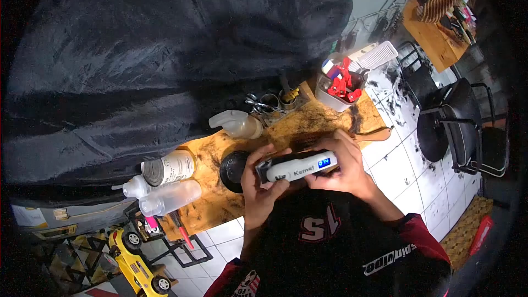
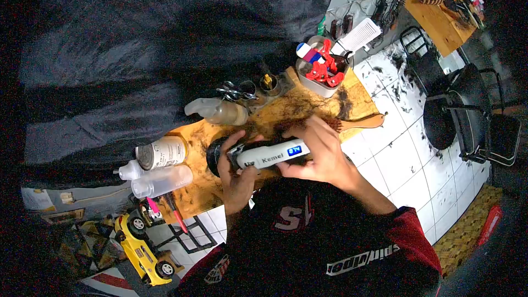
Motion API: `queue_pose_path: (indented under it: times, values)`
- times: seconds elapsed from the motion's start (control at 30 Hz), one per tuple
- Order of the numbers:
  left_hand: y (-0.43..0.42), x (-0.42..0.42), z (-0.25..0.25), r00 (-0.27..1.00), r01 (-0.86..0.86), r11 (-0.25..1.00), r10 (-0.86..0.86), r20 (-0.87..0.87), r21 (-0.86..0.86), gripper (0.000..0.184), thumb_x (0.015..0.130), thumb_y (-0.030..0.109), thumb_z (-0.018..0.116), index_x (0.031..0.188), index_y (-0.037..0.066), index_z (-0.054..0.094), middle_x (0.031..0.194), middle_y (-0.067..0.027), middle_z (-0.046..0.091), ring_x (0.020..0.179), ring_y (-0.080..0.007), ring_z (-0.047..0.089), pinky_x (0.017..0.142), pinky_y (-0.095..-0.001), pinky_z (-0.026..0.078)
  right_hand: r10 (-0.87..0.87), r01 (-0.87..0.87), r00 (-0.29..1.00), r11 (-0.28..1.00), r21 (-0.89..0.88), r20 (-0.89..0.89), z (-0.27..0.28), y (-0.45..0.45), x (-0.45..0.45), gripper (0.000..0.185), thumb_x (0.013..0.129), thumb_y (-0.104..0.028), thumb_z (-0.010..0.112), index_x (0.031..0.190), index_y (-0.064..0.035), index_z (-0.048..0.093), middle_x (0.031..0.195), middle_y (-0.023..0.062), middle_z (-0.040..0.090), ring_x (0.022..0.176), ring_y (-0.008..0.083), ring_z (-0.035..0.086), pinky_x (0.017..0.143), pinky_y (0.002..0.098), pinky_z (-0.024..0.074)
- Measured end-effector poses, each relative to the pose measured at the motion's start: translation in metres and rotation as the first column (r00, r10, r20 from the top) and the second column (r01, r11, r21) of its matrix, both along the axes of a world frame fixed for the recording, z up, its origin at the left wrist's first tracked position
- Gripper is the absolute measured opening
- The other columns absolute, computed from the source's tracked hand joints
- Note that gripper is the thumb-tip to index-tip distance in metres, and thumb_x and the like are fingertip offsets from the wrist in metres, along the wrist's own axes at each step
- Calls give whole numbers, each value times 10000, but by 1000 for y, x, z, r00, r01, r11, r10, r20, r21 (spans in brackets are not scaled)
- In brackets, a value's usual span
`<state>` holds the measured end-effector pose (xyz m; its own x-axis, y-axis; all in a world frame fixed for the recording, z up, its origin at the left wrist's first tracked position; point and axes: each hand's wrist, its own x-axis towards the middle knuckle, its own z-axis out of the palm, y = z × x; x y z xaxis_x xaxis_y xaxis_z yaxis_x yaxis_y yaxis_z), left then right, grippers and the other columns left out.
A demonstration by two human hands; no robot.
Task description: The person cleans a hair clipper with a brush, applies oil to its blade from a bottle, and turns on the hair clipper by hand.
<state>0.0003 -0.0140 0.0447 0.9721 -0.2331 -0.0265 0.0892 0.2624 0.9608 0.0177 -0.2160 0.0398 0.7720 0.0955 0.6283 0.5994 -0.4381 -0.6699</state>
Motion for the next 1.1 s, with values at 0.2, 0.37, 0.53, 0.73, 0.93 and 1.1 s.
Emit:
queue_pose_path:
  times: [0.2, 0.37, 0.53, 0.73, 0.93, 1.1]
  values:
    - [4, -3, -11, 998, -46, 986, 38, -57, -157, 557, 752, 136, 766, 1207, 22, 465, 1182, -180, 590, 1068, -208, 588, 836, -289, 519, 2, 0, 991, 1000, 13, -134, 4, 7, -6, 483, 516, -219, 834, 883, -25, 587, 743, 105, 603, 631, 250, 604, 586, 321, 470]
    - [4, -2, -9, 993, -56, 992, 43, -114, -115, 525, 752, 199, 777, 1150, 12, 491, 1159, -172, 602, 1064, -210, 588, 838, -299, 522, 6, -9, 983, 1000, -16, -182, 7, 6, -5, 480, 511, -207, 820, 890, -27, 586, 753, 105, 607, 652, 257, 614, 602, 324, 479]
    - [4, -3, -12, 992, -64, 990, 49, -120, -125, 514, 755, 205, 773, 1143, 12, 494, 1153, -167, 605, 1067, -217, 585, 891, -329, 496, 51, -60, 968, 998, -29, -247, 8, 2, -5, 486, 534, -196, 818, 925, -19, 591, 805, 117, 618, 690, 257, 628, 628, 331, 499]
    - [6, -1, -6, 984, -112, 988, 95, -153, -104, 473, 753, 158, 764, 1109, 12, 489, 1146, -169, 606, 1070, -221, 585, 927, -338, 466, 82, -102, 939, 994, -43, -333, 9, 3, -6, 465, 615, -206, 832, 965, -15, 593, 848, 121, 628, 748, 249, 653, 658, 326, 516]
    - [11, 2, -5, 991, -95, 992, 87, -100, -83, 437, 748, 77, 744, 1085, 16, 472, 1140, -166, 605, 1077, -227, 583, 945, -340, 452, 102, -131, 934, 989, -63, -342, 6, 3, -6, 509, 632, -264, 850, 958, 8, 569, 870, 135, 653, 776, 258, 675, 660, 330, 528]
    - [10, 4, -3, 993, -58, 991, 45, -107, -122, 412, 752, 24, 718, 1079, 22, 466, 1151, -161, 594, 1081, -229, 579, 954, -342, 446, 104, -138, 914, 989, -59, -393, 4, 2, -7, 532, 641, -306, 853, 934, 10, 541, 852, 139, 661, 773, 251, 682, 661, 329, 528]
